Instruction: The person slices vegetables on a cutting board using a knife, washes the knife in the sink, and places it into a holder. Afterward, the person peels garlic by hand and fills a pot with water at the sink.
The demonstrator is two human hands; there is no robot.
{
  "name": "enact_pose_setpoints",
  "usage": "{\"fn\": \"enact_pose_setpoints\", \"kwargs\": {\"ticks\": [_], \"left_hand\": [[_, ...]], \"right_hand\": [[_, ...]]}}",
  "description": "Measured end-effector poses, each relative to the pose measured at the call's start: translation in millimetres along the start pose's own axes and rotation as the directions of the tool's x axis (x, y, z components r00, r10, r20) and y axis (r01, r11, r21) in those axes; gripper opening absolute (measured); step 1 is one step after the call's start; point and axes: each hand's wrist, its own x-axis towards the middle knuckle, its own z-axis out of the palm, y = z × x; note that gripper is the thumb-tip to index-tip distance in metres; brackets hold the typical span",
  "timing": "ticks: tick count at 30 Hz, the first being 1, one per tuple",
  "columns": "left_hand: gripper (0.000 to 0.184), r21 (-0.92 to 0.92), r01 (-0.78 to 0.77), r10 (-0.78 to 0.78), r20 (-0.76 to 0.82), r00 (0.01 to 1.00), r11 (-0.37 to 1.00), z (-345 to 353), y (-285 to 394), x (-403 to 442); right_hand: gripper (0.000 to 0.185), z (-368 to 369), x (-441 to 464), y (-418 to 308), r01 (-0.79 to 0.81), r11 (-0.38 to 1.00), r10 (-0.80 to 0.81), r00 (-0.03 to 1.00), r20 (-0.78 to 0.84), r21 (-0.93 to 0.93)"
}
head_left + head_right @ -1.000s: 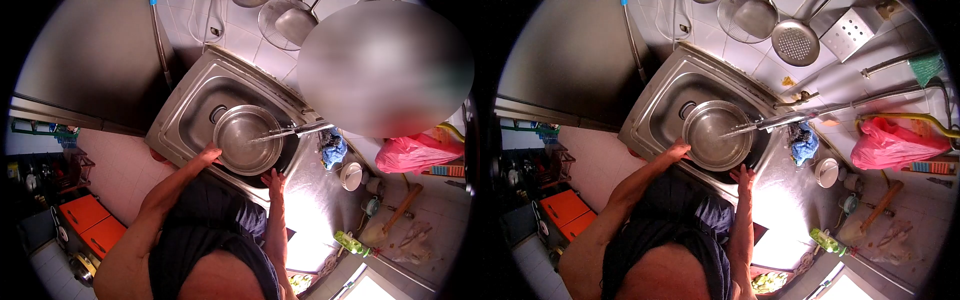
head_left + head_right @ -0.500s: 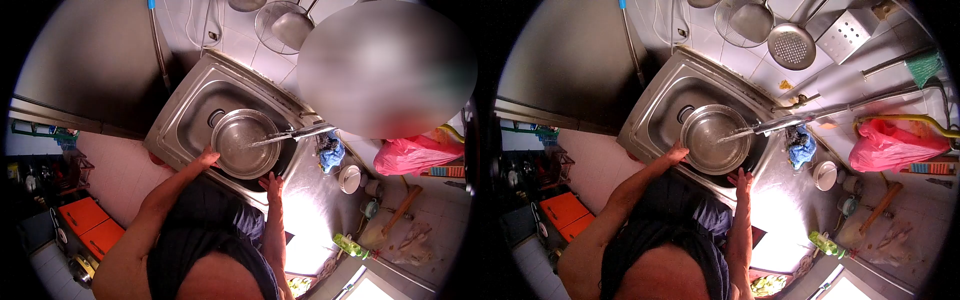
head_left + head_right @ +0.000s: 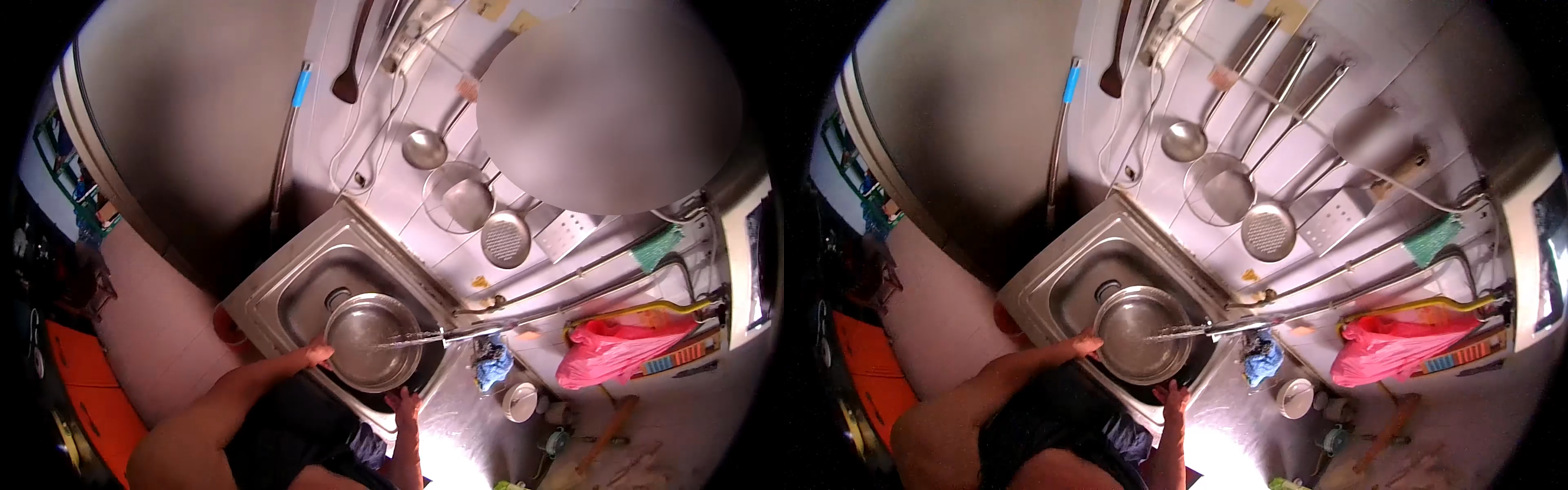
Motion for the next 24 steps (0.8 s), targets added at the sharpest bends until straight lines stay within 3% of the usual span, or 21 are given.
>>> {"fn": "enact_pose_setpoints", "kwargs": {"ticks": [2,4,7,8,10,11,15,18,19,21,24], "left_hand": [[0.057,0.055,0.017,-0.018,0.008,1.0,0.998,-4.1,-4.8,7.2],[0.059,0.039,-0.087,0.083,0.1,0.992,0.995,-13.1,-20.1,11.5],[0.055,-0.107,-0.138,0.15,0.107,0.983,0.985,-25.1,-48.0,30.5],[0.052,-0.085,-0.034,0.052,0.216,0.975,0.996,-32.8,-42.5,39.0],[0.049,-0.049,-0.08,0.087,0.147,0.985,0.996,-22.5,-29.3,24.9],[0.052,-0.052,0.031,-0.027,0.081,0.996,0.998,-18.1,-24.7,30.4],[0.064,-0.18,-0.004,0.028,0.13,0.991,0.984,-42.7,-55.0,57.4],[0.03,-0.098,0.081,-0.062,0.187,0.98,0.992,-36.2,-43.8,49.3],[0.029,-0.073,0.088,-0.074,0.175,0.982,0.993,-28.4,-32.2,36.4],[0.029,-0.021,0.093,-0.09,0.118,0.989,0.995,-13.2,-3.0,15.0],[0.029,-0.027,0.088,-0.08,0.207,0.975,0.996,-37.5,-28.7,43.0]], "right_hand": [[0.032,-0.1,-1.6,0.0,0.033,0.999,-0.034,0.998,0.055,0.024],[0.033,2.1,-1.9,0.6,0.01,1.0,-0.011,1.0,0.012,0.028],[0.027,0.8,-0.7,2.9,0.049,0.997,-0.049,0.999,0.008,0.056],[0.027,0.7,-1.7,5.4,0.064,0.996,-0.065,0.998,0.006,0.066],[0.027,3.5,-0.2,3.7,0.042,0.998,-0.041,0.999,-0.022,0.043],[0.027,2.6,0.5,4.4,0.042,0.996,-0.042,0.999,-0.007,0.078],[0.028,4.9,3.8,-3.1,0.03,0.997,-0.028,0.999,-0.023,0.075],[0.028,8.0,-2.3,-1.1,0.0,0.995,0.009,0.996,-0.086,0.098],[0.028,1.6,-1.2,4.7,0.02,0.987,-0.016,0.999,-0.031,0.158],[0.028,4.3,-2.2,4.8,0.037,0.993,-0.03,0.998,-0.062,0.11],[0.028,16.2,-14.8,-4.3,0.069,0.988,-0.057,0.994,-0.093,0.139]]}}
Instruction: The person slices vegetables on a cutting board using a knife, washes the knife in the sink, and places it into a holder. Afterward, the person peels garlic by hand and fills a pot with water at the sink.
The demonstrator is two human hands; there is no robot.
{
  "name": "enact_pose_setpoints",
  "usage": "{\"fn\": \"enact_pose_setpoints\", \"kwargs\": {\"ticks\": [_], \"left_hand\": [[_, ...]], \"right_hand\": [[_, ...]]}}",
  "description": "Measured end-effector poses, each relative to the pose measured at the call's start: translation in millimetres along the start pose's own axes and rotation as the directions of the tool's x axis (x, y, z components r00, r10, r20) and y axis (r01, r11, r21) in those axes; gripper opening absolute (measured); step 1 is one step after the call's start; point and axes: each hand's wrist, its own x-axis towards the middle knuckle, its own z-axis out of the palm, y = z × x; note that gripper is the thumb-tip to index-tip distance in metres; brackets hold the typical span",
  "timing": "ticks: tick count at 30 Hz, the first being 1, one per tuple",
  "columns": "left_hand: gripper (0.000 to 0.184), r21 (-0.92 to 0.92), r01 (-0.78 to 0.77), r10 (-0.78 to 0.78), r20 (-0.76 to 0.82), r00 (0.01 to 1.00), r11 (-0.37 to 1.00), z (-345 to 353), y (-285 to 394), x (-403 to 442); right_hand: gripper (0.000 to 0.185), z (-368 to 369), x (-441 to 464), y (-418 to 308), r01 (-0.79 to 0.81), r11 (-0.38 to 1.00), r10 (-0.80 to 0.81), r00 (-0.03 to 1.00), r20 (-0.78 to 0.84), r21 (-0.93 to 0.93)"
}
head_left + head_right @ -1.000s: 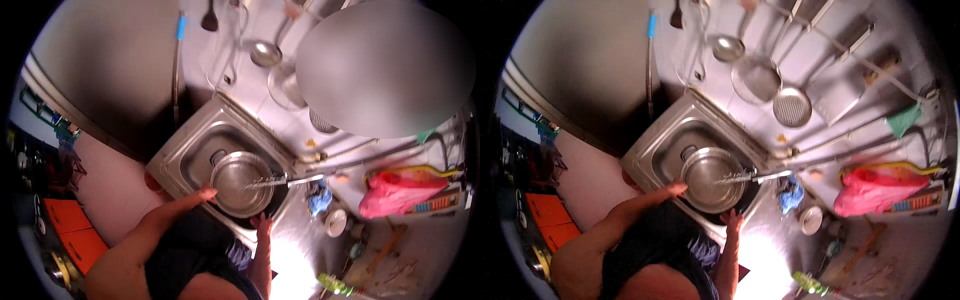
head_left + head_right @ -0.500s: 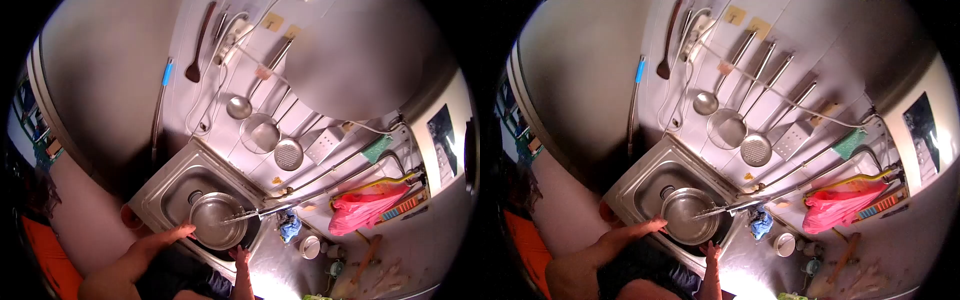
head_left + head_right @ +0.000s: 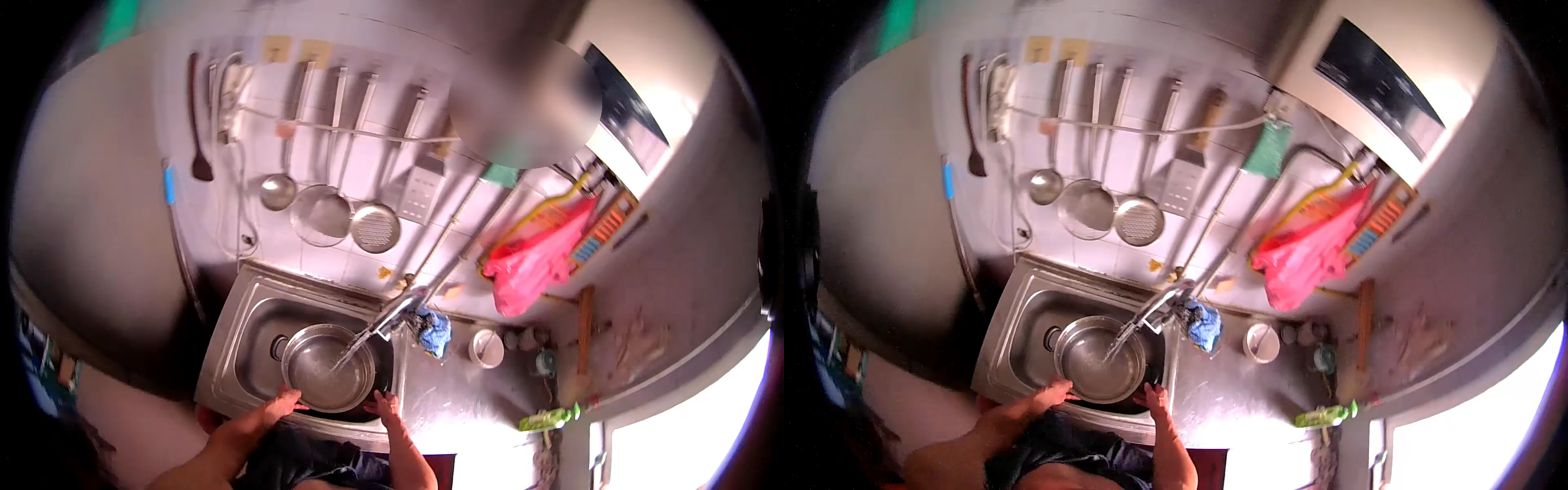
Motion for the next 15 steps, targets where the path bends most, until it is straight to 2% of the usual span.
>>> {"fn": "enact_pose_setpoints", "kwargs": {"ticks": [4,5,6,8,9,10,12,13,15], "left_hand": [[0.036,0.034,0.047,-0.048,0.014,0.999,0.998,-0.2,5.7,7.7],[0.037,0.004,0.048,-0.048,0.004,0.999,0.999,-7.3,3.9,11.1],[0.038,-0.027,0.046,-0.046,-0.006,0.999,0.999,-2.2,8.3,7.2],[0.052,0.03,0.06,-0.059,-0.023,0.998,0.998,-3.5,11.3,7.3],[0.041,-0.008,0.051,-0.051,-0.091,0.995,0.999,11.9,21.7,-6.8],[0.041,0.007,0.056,-0.055,-0.089,0.994,0.998,12.1,29.0,-7.5],[0.023,0.037,0.053,-0.054,0.013,0.998,0.998,13.6,29.8,-17.5],[0.013,-0.014,0.086,-0.087,-0.148,0.985,0.996,37.3,39.8,-31.2],[0.004,0.053,0.043,-0.042,-0.022,0.999,0.998,38.9,42.5,-44.7]], "right_hand": [[0.028,-1.9,5.0,10.7,-0.006,1.0,0.007,1.0,-0.024,0.028],[0.031,-6.6,4.1,13.9,0.049,0.999,-0.049,0.999,0.014,0.015],[0.031,-5.5,9.0,13.3,-0.016,1.0,0.015,0.999,-0.03,-0.018],[0.031,1.3,-4.1,-2.0,-0.046,0.998,0.045,0.998,-0.036,-0.033],[0.032,0.7,-5.3,-4.1,-0.044,0.999,0.043,0.999,-0.033,-0.024],[0.033,-1.1,-2.7,0.1,-0.025,1.0,0.024,0.999,-0.025,-0.006],[0.033,-3.5,1.6,6.6,0.028,0.998,-0.031,0.999,-0.038,-0.062],[0.032,-7.2,8.7,10.4,0.042,0.997,-0.044,0.998,-0.036,-0.068],[0.032,-12.7,22.0,25.6,0.064,0.996,-0.068,0.995,-0.067,-0.062]]}}
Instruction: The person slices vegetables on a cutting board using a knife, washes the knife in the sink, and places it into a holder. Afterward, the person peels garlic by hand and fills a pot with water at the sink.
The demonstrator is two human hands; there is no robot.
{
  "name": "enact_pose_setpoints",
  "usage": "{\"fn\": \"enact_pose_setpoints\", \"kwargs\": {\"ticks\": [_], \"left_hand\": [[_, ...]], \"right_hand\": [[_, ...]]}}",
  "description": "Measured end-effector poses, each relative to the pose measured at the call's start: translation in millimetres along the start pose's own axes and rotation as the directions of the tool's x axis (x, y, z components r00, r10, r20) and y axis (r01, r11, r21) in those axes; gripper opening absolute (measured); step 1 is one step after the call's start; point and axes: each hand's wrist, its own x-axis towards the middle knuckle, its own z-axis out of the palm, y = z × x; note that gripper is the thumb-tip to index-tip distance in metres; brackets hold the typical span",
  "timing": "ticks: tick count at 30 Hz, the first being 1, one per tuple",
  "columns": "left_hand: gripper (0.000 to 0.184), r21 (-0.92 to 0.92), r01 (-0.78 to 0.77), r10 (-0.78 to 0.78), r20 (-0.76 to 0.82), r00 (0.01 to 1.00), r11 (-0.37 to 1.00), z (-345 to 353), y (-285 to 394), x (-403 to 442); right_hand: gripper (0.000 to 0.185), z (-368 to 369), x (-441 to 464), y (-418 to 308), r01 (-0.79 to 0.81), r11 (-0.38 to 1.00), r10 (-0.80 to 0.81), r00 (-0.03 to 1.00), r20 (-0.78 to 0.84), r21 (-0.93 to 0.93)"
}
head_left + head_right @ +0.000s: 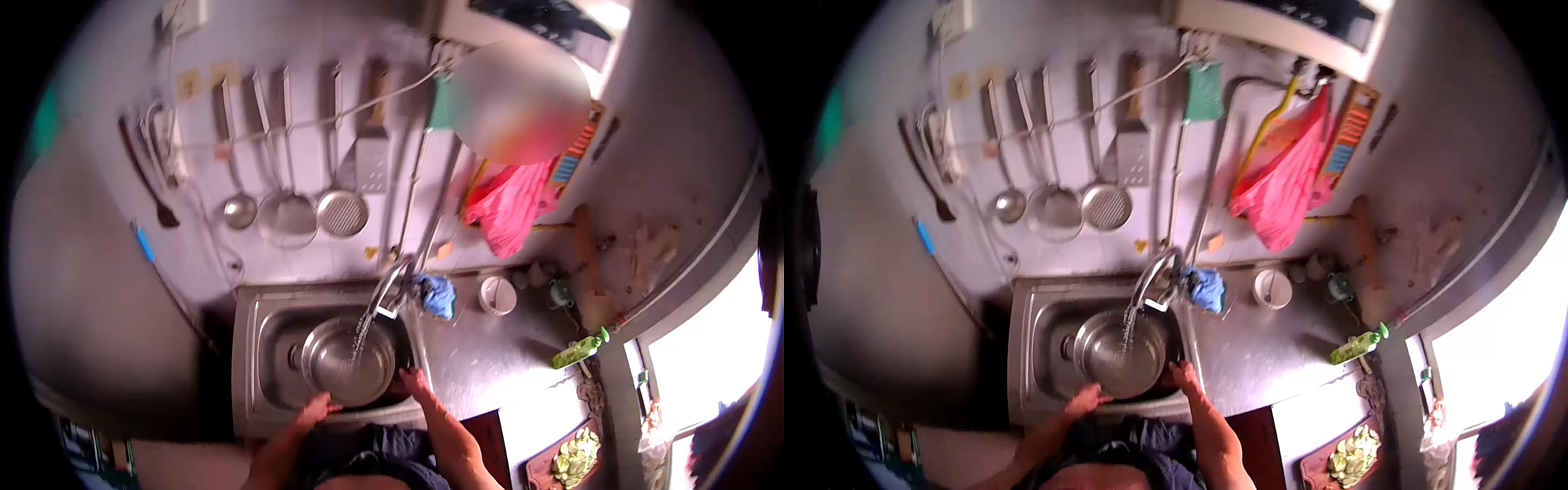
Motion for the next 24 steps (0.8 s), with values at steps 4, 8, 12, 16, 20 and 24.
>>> {"fn": "enact_pose_setpoints", "kwargs": {"ticks": [4,8,12,16,20,24], "left_hand": [[0.013,0.874,-0.453,0.321,0.486,0.813,-0.176,-8.7,13.7,-13.5],[0.038,-0.102,0.006,-0.019,-0.124,0.992,0.995,-4.0,-10.6,15.7],[0.056,-0.019,0.017,-0.019,-0.161,0.987,1.0,7.2,-0.3,5.9],[0.065,0.059,-0.084,0.09,-0.109,0.99,0.995,-10.8,-30.1,30.4],[0.059,0.054,0.007,0.006,-0.244,0.97,0.999,18.8,4.1,0.2],[0.057,0.132,-0.038,0.067,-0.218,0.974,0.99,13.5,-9.0,6.7]], "right_hand": [[0.037,-42.2,85.0,96.3,0.024,0.888,-0.115,0.978,-0.172,-0.459],[0.029,0.2,-7.8,-9.9,-0.08,0.997,0.08,0.997,-0.021,0.005],[0.037,-2.2,-14.8,-20.2,-0.045,0.999,0.046,0.992,0.119,-0.015],[0.04,-0.8,-19.0,-24.3,-0.04,0.999,0.042,0.99,0.131,-0.021],[0.037,-1.9,-16.3,-26.5,-0.052,0.999,0.051,0.99,0.129,0.008],[0.038,6.0,-22.8,-35.0,-0.078,0.997,0.079,0.995,0.062,-0.023]]}}
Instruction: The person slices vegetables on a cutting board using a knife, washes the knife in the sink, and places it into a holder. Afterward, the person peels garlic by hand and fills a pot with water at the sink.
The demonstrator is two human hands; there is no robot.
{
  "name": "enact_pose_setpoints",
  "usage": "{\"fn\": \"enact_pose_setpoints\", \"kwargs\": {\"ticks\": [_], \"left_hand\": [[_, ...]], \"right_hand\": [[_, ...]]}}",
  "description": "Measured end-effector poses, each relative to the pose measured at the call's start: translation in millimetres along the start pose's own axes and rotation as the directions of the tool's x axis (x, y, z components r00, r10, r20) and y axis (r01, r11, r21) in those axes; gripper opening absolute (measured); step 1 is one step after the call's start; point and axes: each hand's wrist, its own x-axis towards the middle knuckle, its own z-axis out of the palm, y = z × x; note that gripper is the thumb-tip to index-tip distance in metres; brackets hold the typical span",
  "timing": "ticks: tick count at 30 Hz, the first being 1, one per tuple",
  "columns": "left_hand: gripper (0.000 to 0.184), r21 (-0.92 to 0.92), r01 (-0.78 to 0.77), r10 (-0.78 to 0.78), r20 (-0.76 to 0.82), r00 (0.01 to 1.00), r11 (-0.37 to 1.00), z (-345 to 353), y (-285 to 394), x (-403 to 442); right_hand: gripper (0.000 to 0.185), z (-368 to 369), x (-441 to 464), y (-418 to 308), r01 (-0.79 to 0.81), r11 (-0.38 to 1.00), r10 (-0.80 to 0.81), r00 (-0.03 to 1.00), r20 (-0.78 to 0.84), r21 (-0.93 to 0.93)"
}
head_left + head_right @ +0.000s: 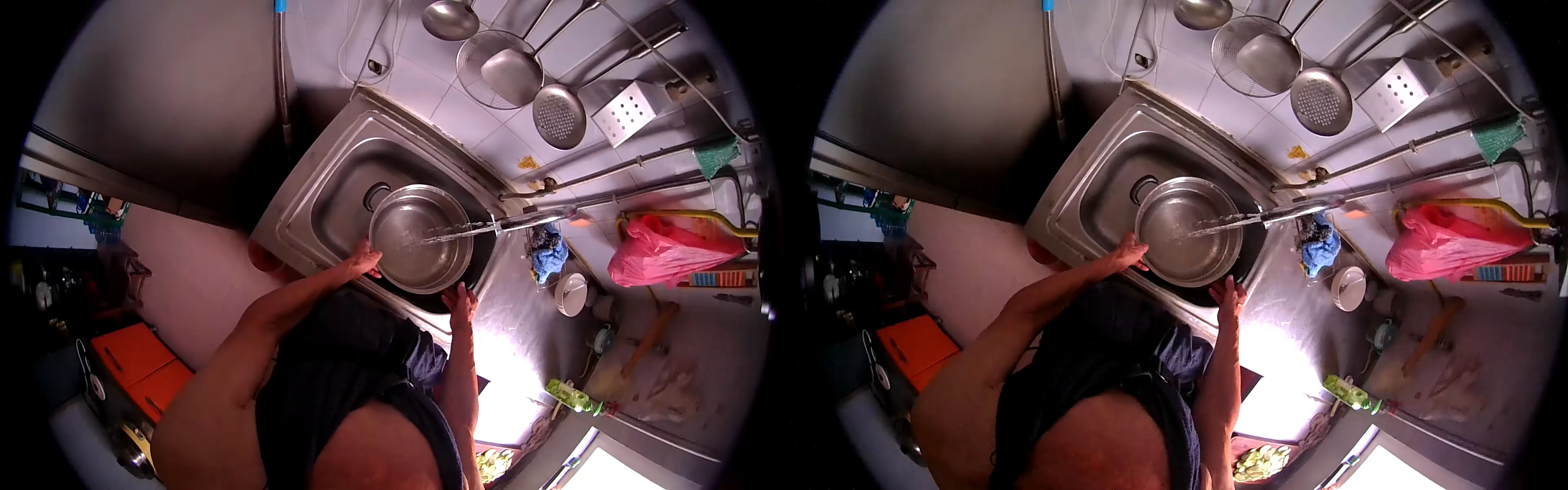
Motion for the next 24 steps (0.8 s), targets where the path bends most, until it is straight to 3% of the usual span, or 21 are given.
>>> {"fn": "enact_pose_setpoints", "kwargs": {"ticks": [5,7,10,12,16,24], "left_hand": [[0.061,0.01,-0.061,0.06,0.086,0.994,0.998,-7.2,-13.0,9.1],[0.057,0.002,-0.127,0.127,0.019,0.992,0.992,-3.6,-15.8,9.1],[0.05,0.095,-0.108,0.113,-0.05,0.992,0.99,1.8,-0.7,0.3],[0.054,0.099,-0.105,0.114,-0.085,0.99,0.99,4.1,5.7,-3.1],[0.057,0.081,-0.115,0.127,-0.17,0.977,0.99,8.9,19.4,-15.6],[0.051,0.048,-0.166,0.171,-0.121,0.978,0.985,0.7,6.4,-2.3]], "right_hand": [[0.038,1.0,-3.2,1.1,0.019,0.998,-0.021,1.0,-0.021,-0.057],[0.038,0.2,-3.5,1.9,0.033,0.998,-0.033,0.999,-0.011,-0.059],[0.038,-0.1,-3.5,5.9,0.079,0.997,-0.079,0.997,-0.026,-0.011],[0.04,0.5,-3.8,6.3,0.105,0.995,-0.105,0.995,-0.005,0.004],[0.042,4.6,-8.0,-1.5,0.02,0.999,-0.021,0.998,-0.054,-0.025],[0.042,6.6,-13.3,-4.1,0.056,0.998,-0.056,0.998,0.008,-0.038]]}}
